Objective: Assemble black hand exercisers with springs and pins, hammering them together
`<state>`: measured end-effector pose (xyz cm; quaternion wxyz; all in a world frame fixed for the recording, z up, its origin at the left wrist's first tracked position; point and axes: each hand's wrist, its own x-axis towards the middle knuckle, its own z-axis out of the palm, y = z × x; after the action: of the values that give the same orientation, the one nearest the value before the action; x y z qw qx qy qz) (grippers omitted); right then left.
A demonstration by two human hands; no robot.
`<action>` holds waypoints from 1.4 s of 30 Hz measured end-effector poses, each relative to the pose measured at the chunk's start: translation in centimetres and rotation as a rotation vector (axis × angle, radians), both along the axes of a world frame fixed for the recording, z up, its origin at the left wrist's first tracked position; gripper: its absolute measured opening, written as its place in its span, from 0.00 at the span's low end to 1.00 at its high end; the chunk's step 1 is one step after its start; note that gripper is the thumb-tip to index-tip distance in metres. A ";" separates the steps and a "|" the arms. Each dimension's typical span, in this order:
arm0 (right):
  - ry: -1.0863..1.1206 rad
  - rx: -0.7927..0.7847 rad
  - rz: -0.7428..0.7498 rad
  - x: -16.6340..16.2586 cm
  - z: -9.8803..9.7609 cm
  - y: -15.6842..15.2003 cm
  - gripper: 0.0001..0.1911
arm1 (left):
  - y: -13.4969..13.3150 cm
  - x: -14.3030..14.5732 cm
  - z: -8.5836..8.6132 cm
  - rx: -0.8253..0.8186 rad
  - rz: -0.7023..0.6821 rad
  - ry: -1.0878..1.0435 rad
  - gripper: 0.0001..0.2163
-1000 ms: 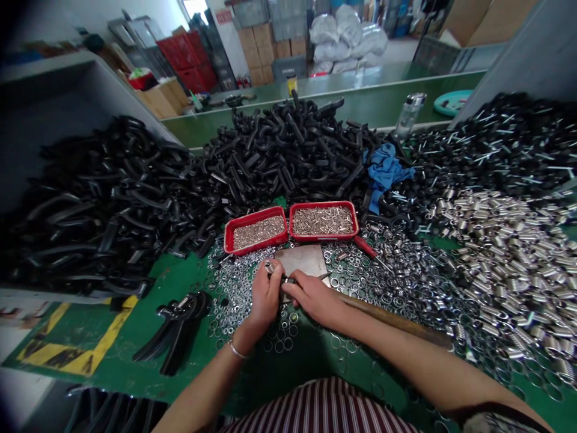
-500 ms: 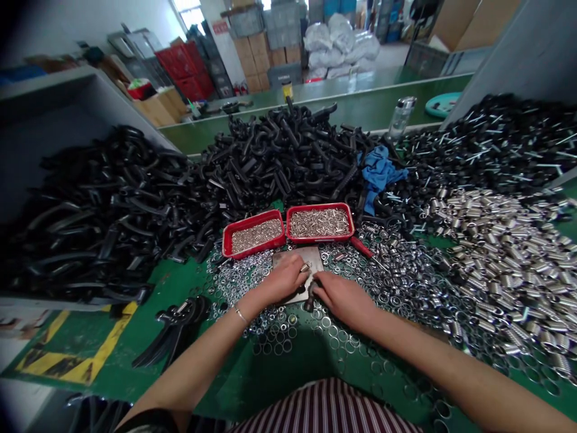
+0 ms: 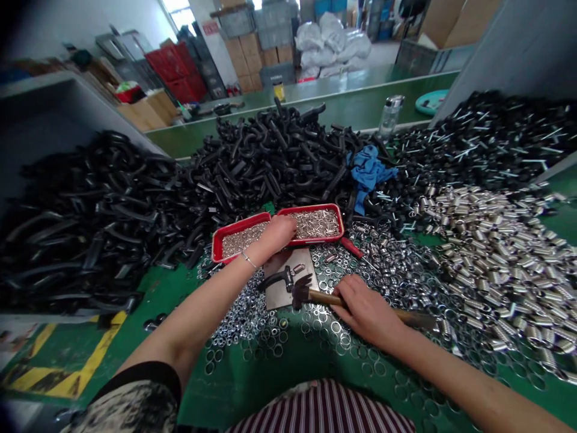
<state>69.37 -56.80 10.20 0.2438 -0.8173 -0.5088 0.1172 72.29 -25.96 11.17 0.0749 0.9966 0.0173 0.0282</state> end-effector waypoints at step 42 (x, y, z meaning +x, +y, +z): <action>0.860 0.148 -0.298 0.1 -0.3 1.8 0.19 | -2.8 -12.1 -1.8 -0.240 0.189 -0.087 0.10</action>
<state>69.45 -54.99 9.89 0.5045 -0.7392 -0.2453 0.3728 60.17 -28.74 9.34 0.1910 0.9724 0.1109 0.0758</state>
